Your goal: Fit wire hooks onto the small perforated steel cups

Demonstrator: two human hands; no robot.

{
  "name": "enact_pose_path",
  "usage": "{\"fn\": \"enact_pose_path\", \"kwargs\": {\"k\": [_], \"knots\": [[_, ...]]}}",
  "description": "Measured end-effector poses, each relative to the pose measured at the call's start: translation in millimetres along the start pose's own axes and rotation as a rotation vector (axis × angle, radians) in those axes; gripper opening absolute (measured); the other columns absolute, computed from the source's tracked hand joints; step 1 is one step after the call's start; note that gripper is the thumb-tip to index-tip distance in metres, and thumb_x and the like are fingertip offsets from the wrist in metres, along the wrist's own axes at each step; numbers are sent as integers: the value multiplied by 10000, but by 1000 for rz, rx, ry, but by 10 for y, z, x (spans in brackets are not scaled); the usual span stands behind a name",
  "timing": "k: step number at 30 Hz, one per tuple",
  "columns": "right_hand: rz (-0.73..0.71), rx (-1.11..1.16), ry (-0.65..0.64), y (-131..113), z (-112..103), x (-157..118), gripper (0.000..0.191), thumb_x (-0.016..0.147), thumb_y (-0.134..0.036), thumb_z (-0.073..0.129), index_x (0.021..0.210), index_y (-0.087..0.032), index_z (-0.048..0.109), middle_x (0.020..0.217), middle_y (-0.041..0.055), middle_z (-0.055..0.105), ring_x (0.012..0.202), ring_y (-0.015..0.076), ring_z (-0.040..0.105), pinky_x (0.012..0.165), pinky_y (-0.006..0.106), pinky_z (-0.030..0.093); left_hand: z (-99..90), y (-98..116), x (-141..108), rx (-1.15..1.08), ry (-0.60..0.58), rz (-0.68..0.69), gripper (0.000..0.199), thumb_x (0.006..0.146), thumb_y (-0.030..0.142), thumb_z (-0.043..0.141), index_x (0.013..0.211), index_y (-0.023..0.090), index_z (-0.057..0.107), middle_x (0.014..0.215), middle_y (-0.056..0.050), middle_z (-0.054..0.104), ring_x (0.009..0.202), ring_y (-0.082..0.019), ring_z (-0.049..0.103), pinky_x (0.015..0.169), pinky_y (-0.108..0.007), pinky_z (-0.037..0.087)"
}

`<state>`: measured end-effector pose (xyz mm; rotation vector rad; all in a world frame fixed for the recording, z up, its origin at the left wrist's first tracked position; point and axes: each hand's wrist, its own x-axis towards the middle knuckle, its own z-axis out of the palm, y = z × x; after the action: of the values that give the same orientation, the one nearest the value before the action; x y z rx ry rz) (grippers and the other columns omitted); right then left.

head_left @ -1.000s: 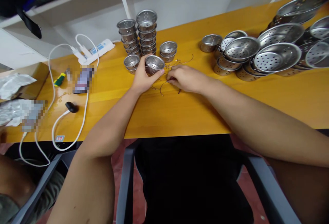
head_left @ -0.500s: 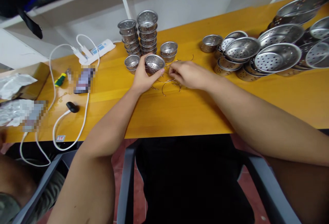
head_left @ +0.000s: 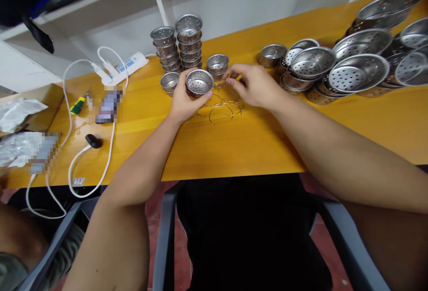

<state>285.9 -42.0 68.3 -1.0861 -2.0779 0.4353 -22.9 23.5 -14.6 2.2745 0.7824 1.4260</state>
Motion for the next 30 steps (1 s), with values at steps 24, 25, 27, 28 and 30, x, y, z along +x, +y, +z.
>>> {"fn": "enact_pose_path", "kwargs": {"k": [24, 25, 27, 28, 30], "knots": [[175, 173, 117, 195, 118, 75, 361, 1122, -620, 926, 1200, -271, 877, 996, 120, 870, 897, 341, 857, 924, 575, 761, -61, 186, 82, 62, 69, -21, 1087, 799, 944, 1057, 1576, 336, 603, 1500, -88, 783, 1436, -356, 824, 1368, -593, 639], [160, 182, 108, 203, 131, 72, 373, 1131, -637, 903, 1240, -282, 876, 1044, 124, 885, 930, 346, 868, 940, 576, 764, -49, 169, 75, 64, 62, -25, 1102, 792, 946, 1060, 1584, 337, 595, 1511, -91, 781, 1452, -361, 820, 1377, -595, 635], [135, 222, 83, 219, 160, 65, 408, 1137, -666, 868, 1309, -296, 868, 1128, 131, 902, 969, 349, 882, 962, 576, 774, -16, 120, 59, 47, 46, -29, 1133, 803, 953, 1048, 1629, 348, 562, 1553, -102, 764, 1490, -371, 808, 1389, -599, 628], [126, 250, 71, 225, 175, 62, 429, 1132, -676, 861, 1338, -300, 861, 1157, 135, 905, 977, 351, 888, 972, 584, 779, 2, 93, 52, 29, 39, -29, 1139, 833, 959, 1023, 1667, 356, 535, 1583, -112, 750, 1514, -374, 800, 1394, -601, 626], [114, 301, 64, 232, 199, 59, 456, 1109, -682, 873, 1362, -304, 854, 1180, 145, 905, 990, 366, 897, 993, 618, 785, 30, 53, 42, -7, 33, -31, 1124, 914, 964, 952, 1743, 369, 481, 1638, -134, 716, 1559, -379, 779, 1407, -610, 618]]}}
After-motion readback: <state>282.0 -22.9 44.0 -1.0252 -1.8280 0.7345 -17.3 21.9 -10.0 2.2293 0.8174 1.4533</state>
